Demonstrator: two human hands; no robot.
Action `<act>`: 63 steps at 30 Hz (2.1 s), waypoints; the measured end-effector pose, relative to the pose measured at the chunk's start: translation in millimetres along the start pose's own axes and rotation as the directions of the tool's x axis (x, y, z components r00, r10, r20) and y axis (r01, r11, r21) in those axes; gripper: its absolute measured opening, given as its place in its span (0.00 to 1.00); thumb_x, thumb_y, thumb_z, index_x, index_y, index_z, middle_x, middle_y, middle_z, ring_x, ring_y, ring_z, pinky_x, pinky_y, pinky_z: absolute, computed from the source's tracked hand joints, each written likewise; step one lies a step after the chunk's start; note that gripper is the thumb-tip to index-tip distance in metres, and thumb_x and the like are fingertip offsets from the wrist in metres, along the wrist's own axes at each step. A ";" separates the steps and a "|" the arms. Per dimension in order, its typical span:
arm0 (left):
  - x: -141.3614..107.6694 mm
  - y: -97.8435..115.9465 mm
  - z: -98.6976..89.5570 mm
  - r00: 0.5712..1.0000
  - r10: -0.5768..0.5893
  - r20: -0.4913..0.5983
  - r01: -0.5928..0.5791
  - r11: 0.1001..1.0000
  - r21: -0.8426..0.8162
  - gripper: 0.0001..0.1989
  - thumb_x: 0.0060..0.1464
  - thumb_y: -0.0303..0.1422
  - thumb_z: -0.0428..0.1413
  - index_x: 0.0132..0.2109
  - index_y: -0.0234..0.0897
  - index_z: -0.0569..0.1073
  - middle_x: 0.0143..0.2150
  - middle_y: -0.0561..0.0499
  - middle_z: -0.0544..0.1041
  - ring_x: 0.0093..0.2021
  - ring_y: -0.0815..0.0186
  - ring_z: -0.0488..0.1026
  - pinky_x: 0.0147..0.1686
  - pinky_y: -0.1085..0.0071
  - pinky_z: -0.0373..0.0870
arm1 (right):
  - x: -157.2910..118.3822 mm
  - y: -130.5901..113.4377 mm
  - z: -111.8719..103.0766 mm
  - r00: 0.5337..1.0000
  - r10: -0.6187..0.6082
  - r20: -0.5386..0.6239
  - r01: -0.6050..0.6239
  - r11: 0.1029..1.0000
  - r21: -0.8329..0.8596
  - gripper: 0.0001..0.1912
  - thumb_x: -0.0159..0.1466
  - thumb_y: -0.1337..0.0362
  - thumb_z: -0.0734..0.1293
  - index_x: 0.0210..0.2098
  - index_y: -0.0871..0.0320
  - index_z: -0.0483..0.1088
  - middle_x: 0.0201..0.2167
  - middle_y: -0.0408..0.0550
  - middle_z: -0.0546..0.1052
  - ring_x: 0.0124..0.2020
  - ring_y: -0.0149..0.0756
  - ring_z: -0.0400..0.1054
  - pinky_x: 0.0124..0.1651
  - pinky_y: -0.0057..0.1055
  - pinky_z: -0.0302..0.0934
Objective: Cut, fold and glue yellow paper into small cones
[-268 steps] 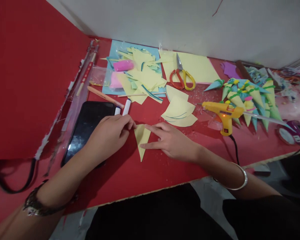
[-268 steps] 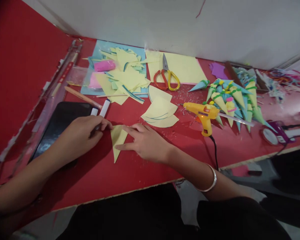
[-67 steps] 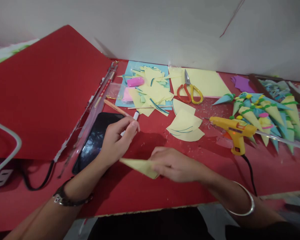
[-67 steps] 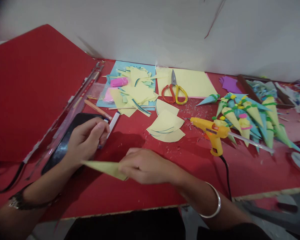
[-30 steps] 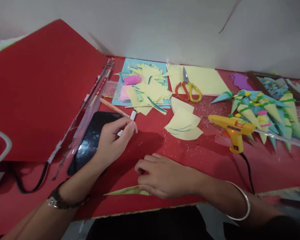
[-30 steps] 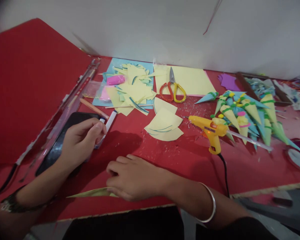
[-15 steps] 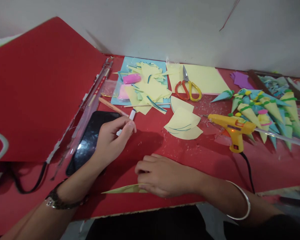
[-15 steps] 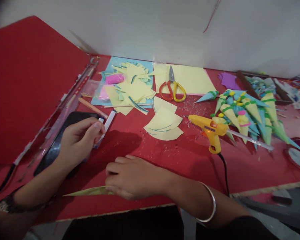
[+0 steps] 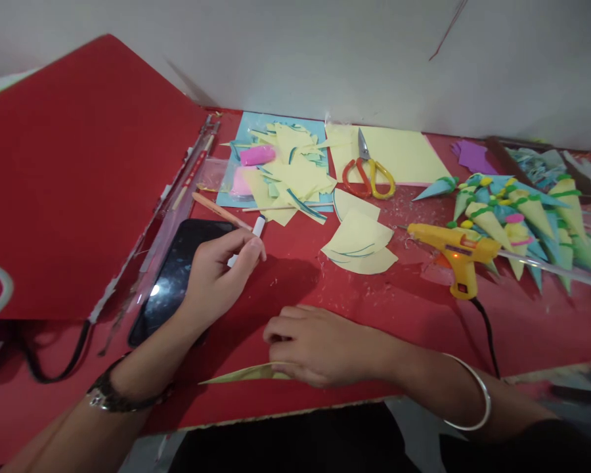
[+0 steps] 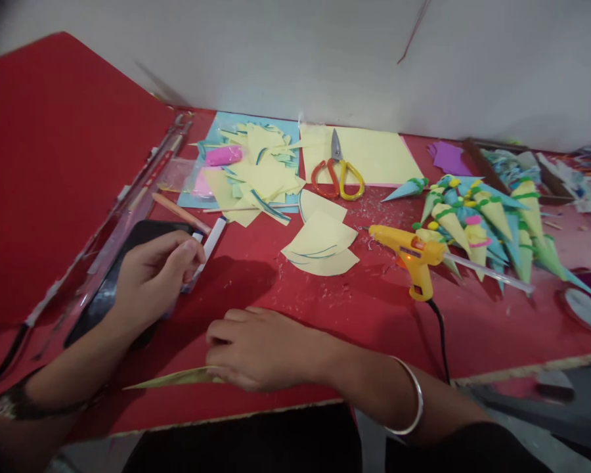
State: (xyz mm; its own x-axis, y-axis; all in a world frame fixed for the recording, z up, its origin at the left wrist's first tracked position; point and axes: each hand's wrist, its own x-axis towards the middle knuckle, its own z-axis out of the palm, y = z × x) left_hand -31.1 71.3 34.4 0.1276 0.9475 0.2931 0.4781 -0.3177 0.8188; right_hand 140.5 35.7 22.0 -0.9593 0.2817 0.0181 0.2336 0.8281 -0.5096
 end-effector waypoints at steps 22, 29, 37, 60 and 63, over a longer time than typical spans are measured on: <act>0.4 -0.9 -0.7 1.000 -0.001 0.024 0.003 0.998 -0.061 0.12 0.54 0.28 0.45 0.23 0.36 0.63 0.22 0.57 0.62 0.24 0.74 0.58 0.25 0.76 0.55 | -1.8 5.5 2.1 0.984 0.016 -0.178 0.041 0.948 0.315 0.14 0.66 0.66 0.55 0.26 0.60 0.66 0.25 0.43 0.68 0.28 0.29 0.59 0.35 0.27 0.55; 0.1 -3.0 -2.1 0.985 -0.023 0.171 0.058 0.978 -0.202 0.20 0.60 0.36 0.34 0.26 0.37 0.64 0.19 0.57 0.61 0.19 0.73 0.58 0.21 0.75 0.57 | -1.4 16.1 2.8 0.651 0.699 -0.298 -0.059 0.437 0.898 0.10 0.61 0.60 0.57 0.32 0.59 0.66 0.26 0.41 0.67 0.27 0.27 0.60 0.29 0.24 0.56; 2.2 -0.6 2.4 0.984 -0.061 0.168 0.070 0.996 -0.049 0.07 0.50 0.35 0.51 0.29 0.37 0.69 0.22 0.57 0.68 0.22 0.72 0.62 0.22 0.76 0.58 | -1.2 13.9 -0.3 0.555 0.775 -0.303 -0.036 0.386 0.922 0.08 0.57 0.59 0.63 0.29 0.58 0.65 0.23 0.40 0.66 0.24 0.27 0.59 0.26 0.24 0.55; 2.9 2.5 2.1 0.913 0.059 0.404 -0.107 0.989 0.098 0.10 0.52 0.35 0.50 0.26 0.36 0.70 0.23 0.55 0.69 0.23 0.72 0.63 0.25 0.76 0.58 | -7.8 27.1 -6.0 0.293 0.865 -0.408 0.005 0.425 0.905 0.16 0.59 0.55 0.62 0.22 0.56 0.54 0.17 0.35 0.55 0.18 0.23 0.51 0.19 0.21 0.49; 0.2 1.7 6.5 0.868 0.068 0.493 -0.172 0.970 0.169 0.12 0.52 0.36 0.50 0.24 0.36 0.67 0.21 0.56 0.66 0.22 0.72 0.61 0.23 0.76 0.55 | -8.1 25.5 -6.6 0.356 0.811 -0.465 -0.066 0.518 0.853 0.14 0.59 0.57 0.62 0.22 0.57 0.56 0.18 0.35 0.54 0.19 0.24 0.49 0.21 0.23 0.48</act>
State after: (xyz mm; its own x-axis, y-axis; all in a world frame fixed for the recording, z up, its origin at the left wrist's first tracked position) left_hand -24.6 71.2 32.6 0.5711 0.8182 0.0666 0.5892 -0.4650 0.6607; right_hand 155.2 57.7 14.5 -0.0780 0.9969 -0.0066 0.0490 -0.0028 -0.9988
